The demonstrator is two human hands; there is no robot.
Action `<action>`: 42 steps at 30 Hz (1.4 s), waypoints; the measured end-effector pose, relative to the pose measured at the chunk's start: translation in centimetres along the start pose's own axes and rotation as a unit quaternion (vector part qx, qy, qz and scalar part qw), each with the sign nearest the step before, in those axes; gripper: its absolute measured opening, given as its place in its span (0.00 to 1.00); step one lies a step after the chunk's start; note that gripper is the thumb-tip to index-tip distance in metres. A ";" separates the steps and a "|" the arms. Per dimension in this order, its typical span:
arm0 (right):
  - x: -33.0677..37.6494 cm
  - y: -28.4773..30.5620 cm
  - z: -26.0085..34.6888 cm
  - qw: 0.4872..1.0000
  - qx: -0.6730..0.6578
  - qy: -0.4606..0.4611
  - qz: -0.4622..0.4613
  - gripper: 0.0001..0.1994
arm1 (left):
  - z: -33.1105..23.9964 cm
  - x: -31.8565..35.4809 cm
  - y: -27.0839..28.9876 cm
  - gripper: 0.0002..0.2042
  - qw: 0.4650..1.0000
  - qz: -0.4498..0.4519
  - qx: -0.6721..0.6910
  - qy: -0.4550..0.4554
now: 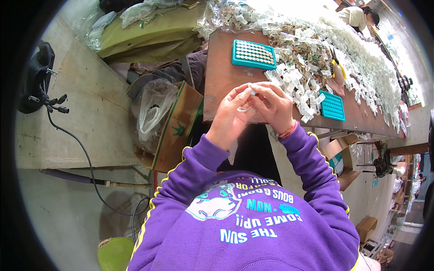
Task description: The person assembles small white plastic electronic components by hand, inserting metal pins and placing them into a teal tray. They occasionally use yellow-handled pliers to adjust parts. The workspace is cluttered with loose components and plastic debris.
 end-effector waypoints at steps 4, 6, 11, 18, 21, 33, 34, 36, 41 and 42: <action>-1.0 -0.2 -2.2 0.997 -0.050 -0.009 0.057 0.11 | -0.4 -1.0 1.0 0.13 0.998 -0.022 -0.010 -0.056; -1.8 0.1 -4.2 0.993 -0.010 -0.100 0.057 0.11 | -1.1 -2.1 1.5 0.13 0.997 -0.010 -0.022 -0.076; -3.7 -2.8 -8.2 0.949 0.209 -0.022 0.234 0.08 | -1.8 -4.2 2.5 0.13 0.993 -0.025 -0.051 -0.105; -3.2 -5.3 -8.8 0.917 0.294 0.120 0.241 0.03 | -2.0 -4.1 2.8 0.11 0.991 -0.049 -0.010 -0.121; -3.3 -5.0 -8.9 0.921 0.285 0.100 0.245 0.04 | -2.2 -4.0 2.8 0.11 0.992 -0.051 -0.009 -0.117; -3.1 -4.4 -9.8 0.909 0.282 0.149 0.269 0.06 | -1.9 -4.0 2.8 0.11 0.994 -0.016 -0.032 -0.101; -3.2 -4.5 -9.7 0.905 0.286 0.165 0.269 0.07 | -1.9 -3.9 2.7 0.11 0.994 -0.016 -0.032 -0.099; -3.2 -4.7 -9.8 0.897 0.295 0.190 0.269 0.07 | -1.9 -3.9 2.5 0.11 0.994 -0.016 -0.037 -0.098; -3.3 -5.0 -10.0 0.901 0.307 0.178 0.249 0.07 | -1.8 -3.8 2.4 0.12 0.994 -0.008 -0.020 -0.104; -3.4 -4.9 -10.0 0.923 0.273 0.146 0.228 0.05 | -1.8 -3.8 2.4 0.12 0.995 0.015 0.000 -0.102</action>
Point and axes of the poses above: each hand's wrist, its own x-axis away from the middle knuckle, its own y-axis out of the back of the hand, z = x × y, the point moved 2 cm from there along -x, towards the middle knuckle, and after that the axes turned 11 degrees about x, right-handed, at the moved point
